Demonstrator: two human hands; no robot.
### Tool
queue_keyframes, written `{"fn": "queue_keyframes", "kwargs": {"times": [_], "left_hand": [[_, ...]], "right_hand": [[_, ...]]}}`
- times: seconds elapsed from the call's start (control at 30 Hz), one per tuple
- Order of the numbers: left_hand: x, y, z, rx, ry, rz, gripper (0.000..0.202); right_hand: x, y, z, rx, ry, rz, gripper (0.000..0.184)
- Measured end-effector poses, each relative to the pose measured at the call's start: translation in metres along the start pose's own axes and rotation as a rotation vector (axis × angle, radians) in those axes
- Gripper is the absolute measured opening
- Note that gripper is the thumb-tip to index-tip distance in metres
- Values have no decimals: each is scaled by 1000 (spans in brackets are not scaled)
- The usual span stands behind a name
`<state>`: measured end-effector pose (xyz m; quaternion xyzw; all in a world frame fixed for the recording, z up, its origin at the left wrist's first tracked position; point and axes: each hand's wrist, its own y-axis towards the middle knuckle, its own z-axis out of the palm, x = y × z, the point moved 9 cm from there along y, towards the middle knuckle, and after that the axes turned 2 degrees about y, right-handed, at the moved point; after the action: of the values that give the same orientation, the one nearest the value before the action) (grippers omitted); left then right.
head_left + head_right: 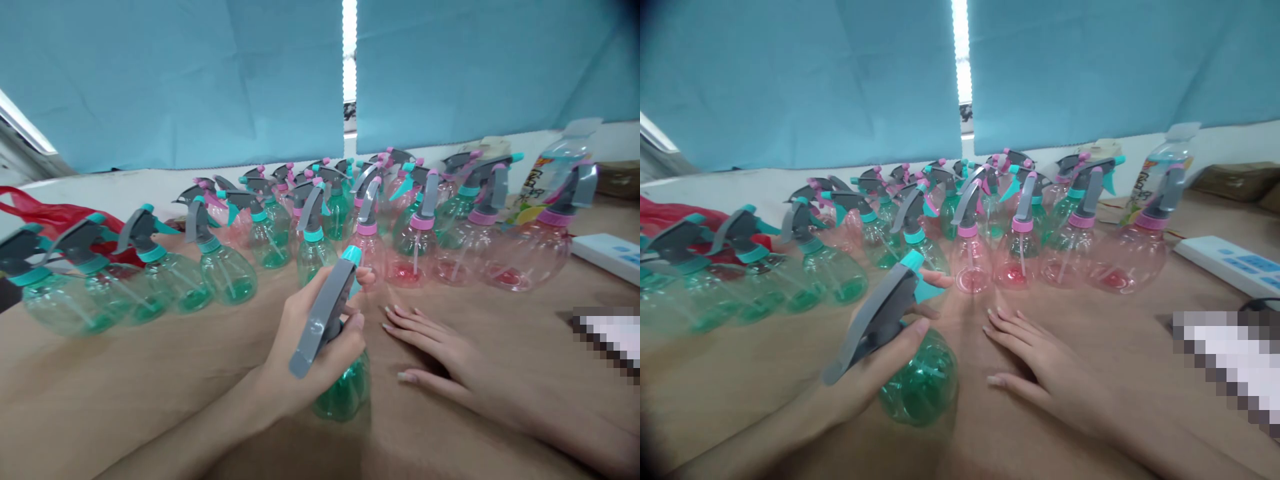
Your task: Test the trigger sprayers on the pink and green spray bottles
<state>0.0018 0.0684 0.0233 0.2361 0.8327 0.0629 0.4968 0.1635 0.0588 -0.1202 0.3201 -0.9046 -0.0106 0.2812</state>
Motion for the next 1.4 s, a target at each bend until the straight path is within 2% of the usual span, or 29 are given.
{"fn": "queue_keyframes", "kwargs": {"times": [0.43, 0.97, 1.27, 1.4], "left_hand": [[-4, -1, 0, 16, -23, 48, 37], [-6, -2, -4, -18, 24, 79, 26], [-2, -7, -4, -44, 36, 7, 26], [-7, -8, -2, -27, 8, 5, 26]], "right_hand": [[1, 0, -1, 0, 0, 2, 60], [1, -1, 1, -3, -9, -5, 61], [1, -1, 0, -21, -9, -6, 60], [2, -1, -1, -18, 1, -6, 60]]}}
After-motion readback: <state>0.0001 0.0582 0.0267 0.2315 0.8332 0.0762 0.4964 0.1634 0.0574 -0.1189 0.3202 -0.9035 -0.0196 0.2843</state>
